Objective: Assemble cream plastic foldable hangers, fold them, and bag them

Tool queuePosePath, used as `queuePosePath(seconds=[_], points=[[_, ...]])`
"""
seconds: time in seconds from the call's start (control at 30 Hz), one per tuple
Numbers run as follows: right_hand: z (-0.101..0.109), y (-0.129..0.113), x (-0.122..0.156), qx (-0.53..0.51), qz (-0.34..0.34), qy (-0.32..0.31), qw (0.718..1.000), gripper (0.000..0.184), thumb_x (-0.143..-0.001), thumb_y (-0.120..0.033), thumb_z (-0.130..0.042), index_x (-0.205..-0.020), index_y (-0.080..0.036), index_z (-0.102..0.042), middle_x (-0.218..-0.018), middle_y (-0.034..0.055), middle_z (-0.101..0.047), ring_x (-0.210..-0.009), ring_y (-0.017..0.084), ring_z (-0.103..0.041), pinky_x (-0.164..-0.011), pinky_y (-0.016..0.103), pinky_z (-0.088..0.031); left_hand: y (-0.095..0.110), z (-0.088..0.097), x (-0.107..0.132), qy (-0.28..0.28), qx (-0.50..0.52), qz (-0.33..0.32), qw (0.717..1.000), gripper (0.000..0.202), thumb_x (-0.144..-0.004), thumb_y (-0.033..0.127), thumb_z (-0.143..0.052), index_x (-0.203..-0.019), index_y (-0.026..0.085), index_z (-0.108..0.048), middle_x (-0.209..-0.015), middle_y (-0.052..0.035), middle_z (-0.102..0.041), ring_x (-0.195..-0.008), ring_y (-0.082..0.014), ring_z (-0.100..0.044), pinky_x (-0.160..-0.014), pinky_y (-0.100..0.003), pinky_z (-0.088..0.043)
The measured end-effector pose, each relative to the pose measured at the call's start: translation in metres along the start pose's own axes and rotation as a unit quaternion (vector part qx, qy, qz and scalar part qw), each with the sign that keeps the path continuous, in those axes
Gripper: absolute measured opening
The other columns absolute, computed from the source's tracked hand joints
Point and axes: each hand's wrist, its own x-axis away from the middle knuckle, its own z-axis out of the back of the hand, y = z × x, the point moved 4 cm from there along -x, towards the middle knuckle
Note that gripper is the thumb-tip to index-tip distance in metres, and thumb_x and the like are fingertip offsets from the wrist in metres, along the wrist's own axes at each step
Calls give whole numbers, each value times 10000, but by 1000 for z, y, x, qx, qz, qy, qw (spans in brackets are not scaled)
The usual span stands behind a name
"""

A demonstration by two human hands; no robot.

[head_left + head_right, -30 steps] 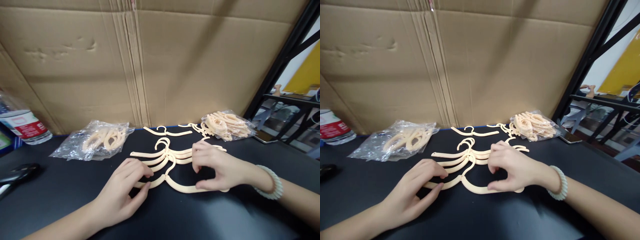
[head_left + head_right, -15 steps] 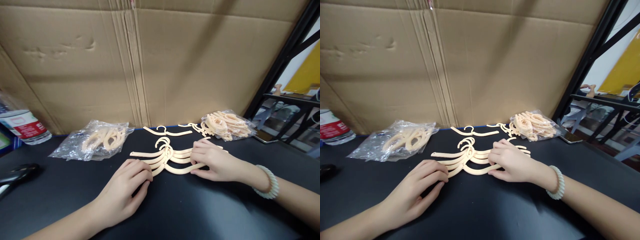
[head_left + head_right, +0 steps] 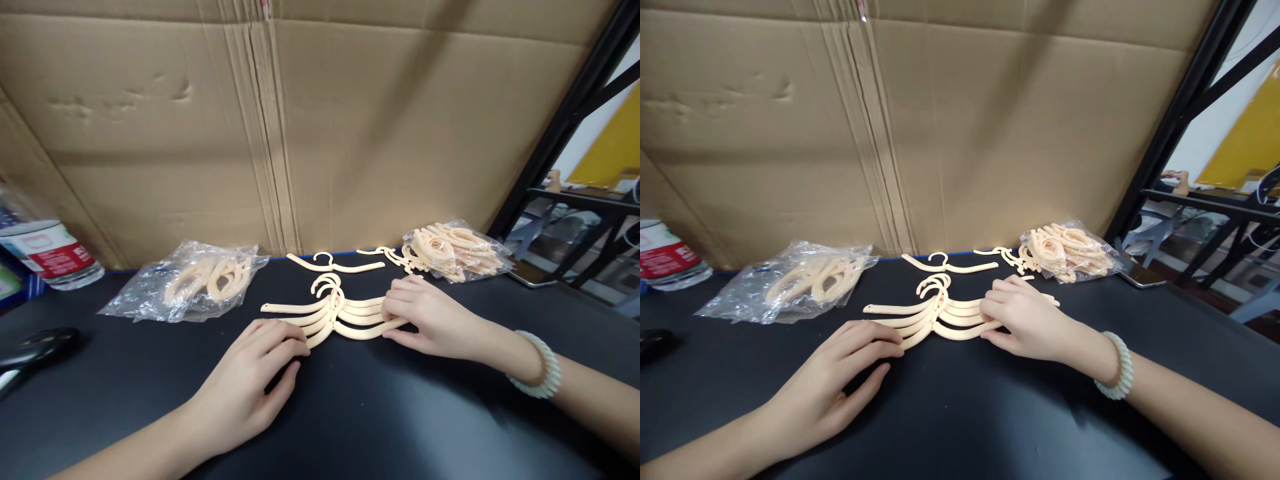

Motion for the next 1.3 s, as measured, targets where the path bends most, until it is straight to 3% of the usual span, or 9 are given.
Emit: queuePosePath(seconds=[0.37,0.9,1.3], points=[[-1,3,0,1,-32,11,999,47,-831,-154,-558,-798,-186,-550,-788,37,-596,-779,194,-477,-732,336,-343,0,0,-1,15,-6,-9,1000,305,-891,99,-454,-1110,213,-631,-1124,-91,-651,-1027,-242,-591,-891,-393,-488],[-3,-1,-2,4,-25,26,999,164,-912,-155,-481,-759,-187,-530,-742,41,-592,-723,180,-474,-711,327,-356,-1,-1,-3,26,-25,20,999,291,-886,126,-452,-1081,225,-643,-1116,-85,-649,-1042,-252,-582,-899,-408,-479],[0,-6,-2,0,-10,25,1000,152,-874,-112,-461,-793,-176,-574,-755,47,-597,-733,181,-461,-721,332,-338,1,0,-2,30,-1,7,1000,278,-905,104,-450,-1095,216,-618,-1117,-84,-626,-1052,-251,-558,-914,-419,-447]])
